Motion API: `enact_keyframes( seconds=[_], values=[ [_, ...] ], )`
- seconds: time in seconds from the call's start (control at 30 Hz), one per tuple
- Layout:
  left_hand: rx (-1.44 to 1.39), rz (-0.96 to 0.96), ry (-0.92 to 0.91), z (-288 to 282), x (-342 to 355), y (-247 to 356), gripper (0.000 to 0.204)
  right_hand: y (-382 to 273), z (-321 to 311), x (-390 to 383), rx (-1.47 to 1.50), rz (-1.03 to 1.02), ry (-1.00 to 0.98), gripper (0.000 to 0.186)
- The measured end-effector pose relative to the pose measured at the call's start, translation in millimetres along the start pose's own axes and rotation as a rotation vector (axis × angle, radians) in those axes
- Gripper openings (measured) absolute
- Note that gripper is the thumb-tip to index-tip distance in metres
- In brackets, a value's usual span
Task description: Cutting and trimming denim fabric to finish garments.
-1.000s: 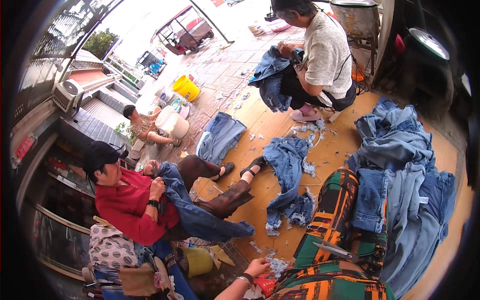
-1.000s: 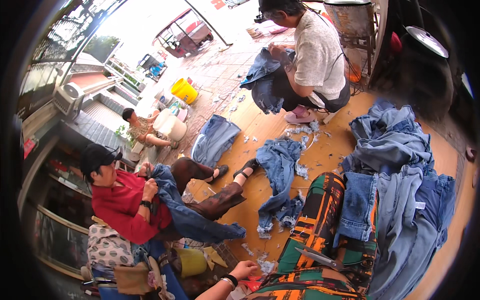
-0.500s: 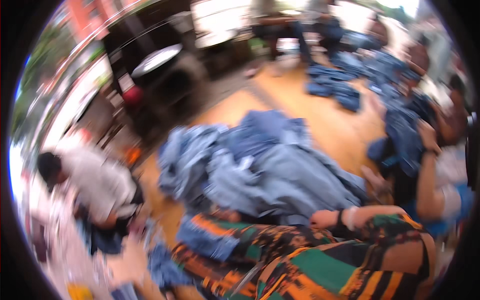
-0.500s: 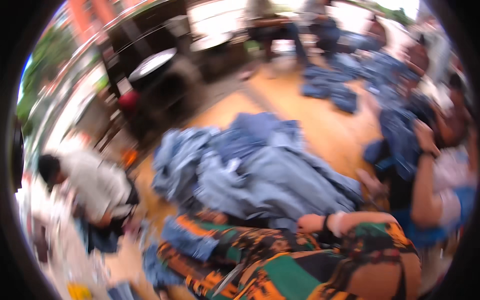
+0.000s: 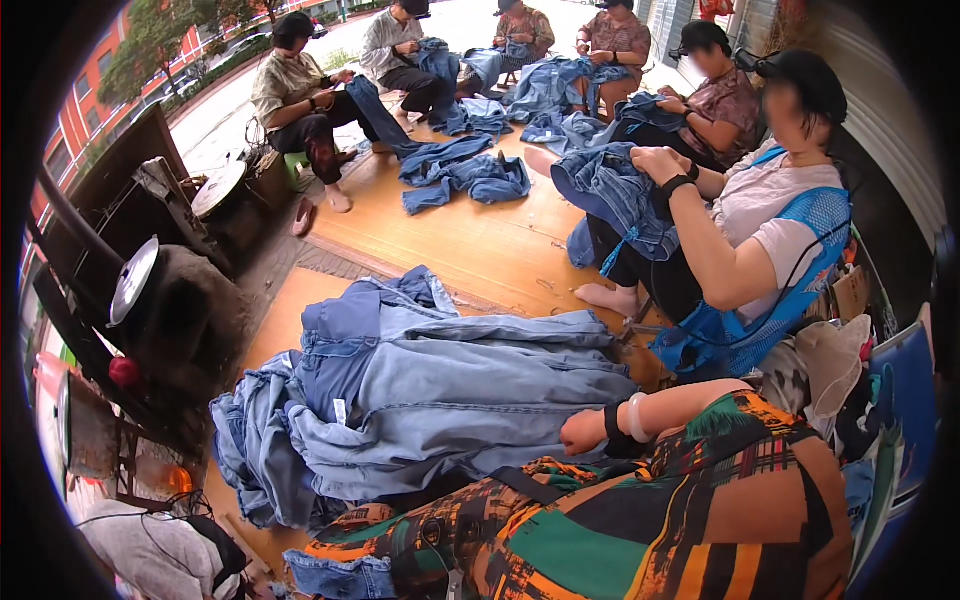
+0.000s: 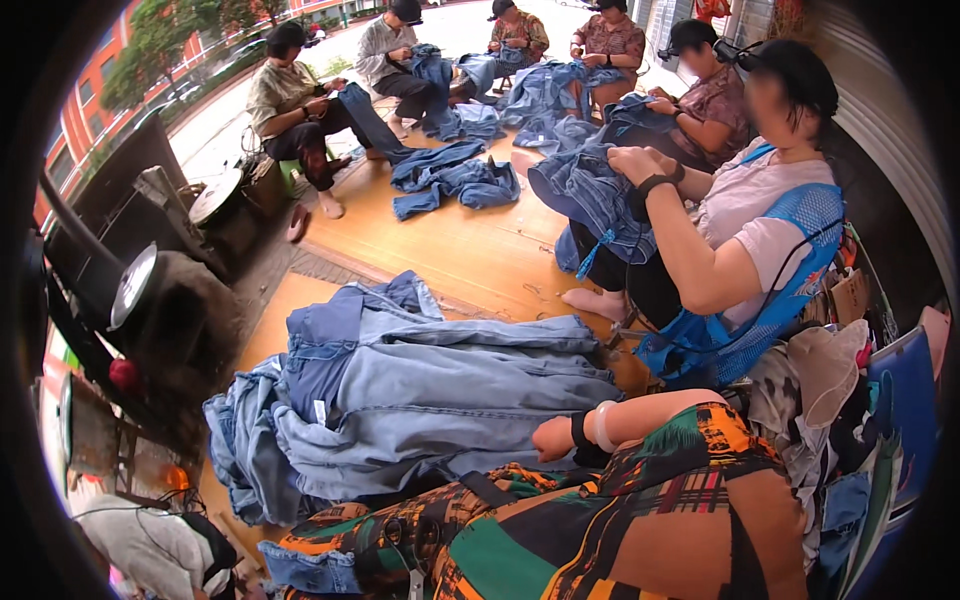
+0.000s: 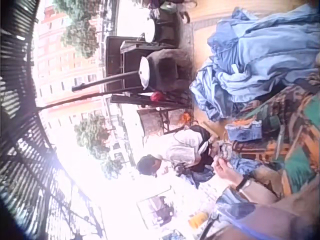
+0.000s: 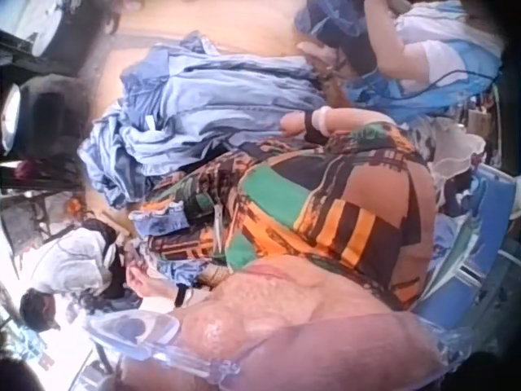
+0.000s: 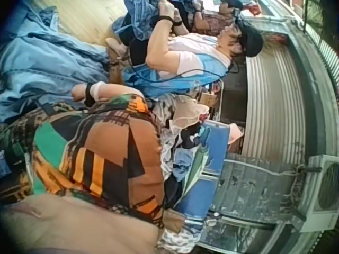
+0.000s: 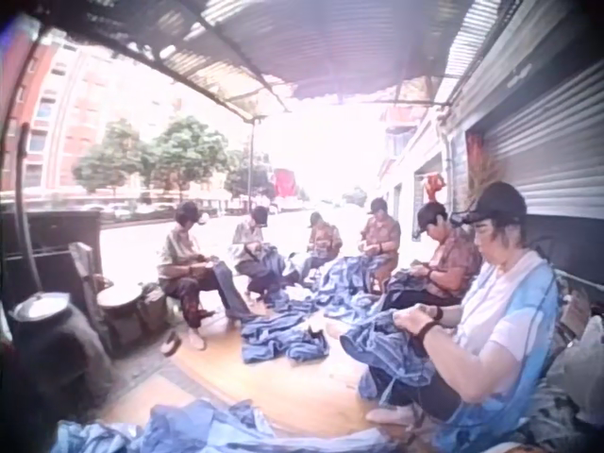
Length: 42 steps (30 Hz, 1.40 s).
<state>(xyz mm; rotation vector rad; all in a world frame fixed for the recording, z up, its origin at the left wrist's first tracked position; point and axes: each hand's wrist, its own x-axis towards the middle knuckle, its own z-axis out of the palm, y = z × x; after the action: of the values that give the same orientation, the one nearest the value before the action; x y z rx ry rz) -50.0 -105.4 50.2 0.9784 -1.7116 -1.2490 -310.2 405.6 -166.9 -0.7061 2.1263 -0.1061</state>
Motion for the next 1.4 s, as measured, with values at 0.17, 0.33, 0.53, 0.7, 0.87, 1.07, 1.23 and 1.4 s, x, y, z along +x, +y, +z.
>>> enact_keyframes(
  seconds=[0.17,0.33,0.53,0.7,0.87,1.07,1.23,1.4],
  values=[
    [-0.034,0.075,-0.140,40.2,2.6,39.0,0.017,-14.1,-15.6,6.0,0.052,-0.044,0.065,0.034],
    [-0.146,0.088,-0.177,54.8,0.7,48.0,0.016,-8.7,-21.8,7.4,0.117,-0.049,0.107,0.034],
    [-0.281,0.023,-0.204,44.6,3.3,41.1,0.019,-10.2,-19.4,5.0,0.053,-0.015,0.007,0.033],
    [-0.284,-0.019,-0.182,40.6,7.7,32.2,0.021,-10.5,-11.8,4.7,0.112,-0.016,0.045,0.034],
    [-0.285,-0.048,-0.204,40.3,7.8,29.3,0.021,-13.5,-15.1,3.2,0.097,-0.008,0.041,0.035],
    [-0.280,-0.060,-0.196,42.8,7.2,26.8,0.021,-11.6,-14.5,6.5,0.064,-0.008,0.020,0.035],
    [-0.273,-0.072,-0.193,43.3,7.9,23.6,0.021,-13.2,-12.5,9.0,0.042,-0.019,0.015,0.034],
    [-0.274,-0.080,-0.191,48.2,8.7,22.8,0.021,-13.4,-13.1,6.1,0.056,-0.011,0.019,0.035]
  ],
)
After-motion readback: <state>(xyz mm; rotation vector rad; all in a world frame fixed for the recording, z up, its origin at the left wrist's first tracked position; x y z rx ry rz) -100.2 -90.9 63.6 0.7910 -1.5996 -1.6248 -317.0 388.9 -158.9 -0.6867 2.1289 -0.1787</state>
